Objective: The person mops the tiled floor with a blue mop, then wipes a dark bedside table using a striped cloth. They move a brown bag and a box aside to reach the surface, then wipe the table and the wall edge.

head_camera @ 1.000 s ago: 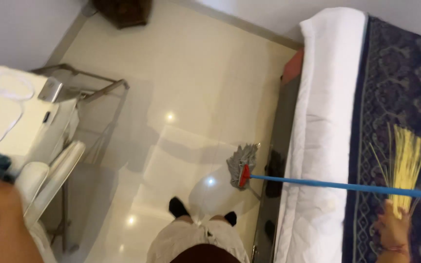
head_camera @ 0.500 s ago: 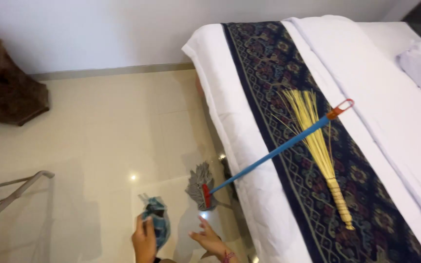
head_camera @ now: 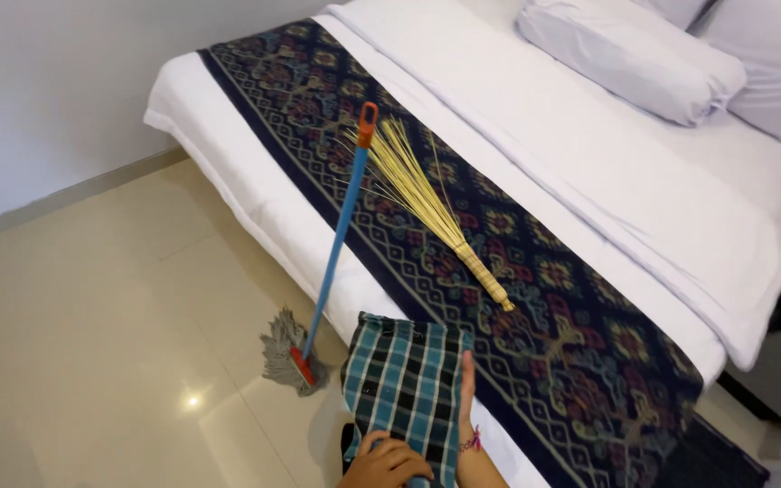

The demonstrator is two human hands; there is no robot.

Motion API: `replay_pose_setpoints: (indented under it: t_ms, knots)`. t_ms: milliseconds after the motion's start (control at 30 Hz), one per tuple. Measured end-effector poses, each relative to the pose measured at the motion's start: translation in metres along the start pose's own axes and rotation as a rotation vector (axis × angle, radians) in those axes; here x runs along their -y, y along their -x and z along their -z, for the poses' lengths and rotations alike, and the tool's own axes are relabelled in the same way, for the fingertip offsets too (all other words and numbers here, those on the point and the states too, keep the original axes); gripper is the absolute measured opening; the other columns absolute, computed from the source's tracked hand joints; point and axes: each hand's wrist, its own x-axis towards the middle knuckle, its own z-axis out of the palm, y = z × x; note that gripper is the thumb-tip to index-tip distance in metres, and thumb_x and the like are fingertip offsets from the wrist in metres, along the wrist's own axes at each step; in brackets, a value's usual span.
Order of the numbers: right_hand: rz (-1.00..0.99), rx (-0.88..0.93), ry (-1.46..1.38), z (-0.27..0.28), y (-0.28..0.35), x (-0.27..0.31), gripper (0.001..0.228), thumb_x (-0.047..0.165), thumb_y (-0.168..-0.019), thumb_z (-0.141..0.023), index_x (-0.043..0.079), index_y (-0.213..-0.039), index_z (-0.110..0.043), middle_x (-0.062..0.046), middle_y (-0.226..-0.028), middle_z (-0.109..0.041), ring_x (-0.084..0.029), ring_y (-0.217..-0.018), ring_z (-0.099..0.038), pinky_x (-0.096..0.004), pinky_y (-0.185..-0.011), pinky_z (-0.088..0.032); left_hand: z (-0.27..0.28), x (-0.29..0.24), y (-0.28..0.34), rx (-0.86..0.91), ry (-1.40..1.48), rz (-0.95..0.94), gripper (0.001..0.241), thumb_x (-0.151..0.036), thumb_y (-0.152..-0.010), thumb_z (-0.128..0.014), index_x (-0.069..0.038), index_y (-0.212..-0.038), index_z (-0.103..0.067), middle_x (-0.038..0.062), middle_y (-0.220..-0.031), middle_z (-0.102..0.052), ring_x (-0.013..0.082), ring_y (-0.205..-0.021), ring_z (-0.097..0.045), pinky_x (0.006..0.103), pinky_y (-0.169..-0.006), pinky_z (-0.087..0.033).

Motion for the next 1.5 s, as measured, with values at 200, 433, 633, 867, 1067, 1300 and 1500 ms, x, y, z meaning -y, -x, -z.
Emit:
replay_pose_setpoints:
  t_ms: [200, 433, 633, 867, 1067, 1300, 1500]
  knots:
    - [0.109, -0.099, -0.190, -0.034, 0.084, 0.078, 0.055, 0.036, -0.094, -0.057, -0.006, -0.130, -0.060, -0.018, -0.125, -0.066, -0.032, -0.101, -0.058, -0.044, -0.100, -0.045, -0.102, 0.028, 0.124, 0.263, 0.223, 0.362, 0.036, -0.042, -0.098, -0.060, -0.021, -0.127, -0.063, 0.000, -0.124, -0.060, 0.0186, -0.120, -0.057, 0.0514, -0.107, -0.032]
    - [0.222, -0.568, -0.130, -0.106, 0.214, 0.089, 0.044, 0.027, -0.088, -0.064, -0.002, -0.120, -0.070, -0.016, -0.122, -0.070, -0.029, -0.103, -0.057, -0.038, -0.097, -0.042, -0.159, -0.008, 0.206, -0.347, 1.317, 1.518, 0.072, -0.041, -0.097, -0.039, -0.017, -0.161, -0.017, 0.032, -0.154, -0.047, 0.0461, -0.131, -0.060, 0.0558, -0.096, -0.055]
    - [0.276, -0.392, -0.380, -0.078, 0.274, 0.079, 0.034, 0.027, -0.092, -0.063, -0.001, -0.110, -0.069, -0.013, -0.105, -0.071, -0.024, -0.082, -0.057, -0.035, -0.079, -0.048, -0.117, -0.172, 0.041, -0.545, 1.534, 1.485, 0.079, -0.059, -0.093, -0.029, -0.011, -0.156, -0.035, 0.028, -0.151, -0.041, 0.0439, -0.136, -0.041, 0.0616, -0.109, -0.031]
    - [0.368, -0.462, -0.477, 0.012, 0.408, 0.190, 0.042, 0.021, -0.092, -0.062, -0.007, -0.122, -0.067, -0.020, -0.122, -0.072, -0.031, -0.095, -0.063, -0.039, -0.090, -0.049, -0.258, -0.264, -0.060, -0.310, 1.292, 1.471, 0.055, -0.006, -0.091, -0.059, 0.007, -0.143, -0.049, 0.024, -0.137, -0.060, 0.0331, -0.122, -0.057, 0.0425, -0.104, -0.044]
    - [0.618, -0.461, -0.578, 0.201, 0.490, 0.243, 0.006, -0.004, -0.090, -0.062, 0.002, -0.089, -0.061, -0.008, -0.089, -0.066, -0.014, -0.075, -0.057, -0.023, -0.068, -0.045, -0.395, -0.329, -0.119, -0.152, 1.174, 1.509, 0.052, -0.004, -0.089, -0.066, -0.001, -0.140, -0.054, 0.018, -0.128, -0.063, 0.0308, -0.115, -0.060, 0.0429, -0.101, -0.045]
    - [0.839, -0.978, 0.156, 0.225, 0.493, 0.295, 0.065, 0.013, -0.092, -0.061, 0.011, -0.153, -0.041, -0.014, -0.157, -0.046, -0.028, -0.145, -0.045, -0.042, -0.117, -0.035, -0.483, -0.290, -0.152, 0.137, 0.911, 1.395, 0.049, -0.002, -0.093, -0.062, -0.003, -0.142, -0.058, 0.013, -0.137, -0.067, 0.0275, -0.121, -0.063, 0.0375, -0.103, -0.045]
    - [0.918, -0.541, 0.695, 0.190, 0.448, 0.424, 0.095, 0.033, -0.087, -0.073, 0.008, -0.161, -0.017, -0.016, -0.167, -0.027, -0.029, -0.153, -0.029, -0.042, -0.120, -0.024, -0.560, -0.278, -0.221, 0.338, 1.058, 1.224, 0.052, -0.010, -0.093, -0.055, -0.002, -0.145, -0.054, 0.014, -0.136, -0.065, 0.0243, -0.122, -0.059, 0.0340, -0.102, -0.042]
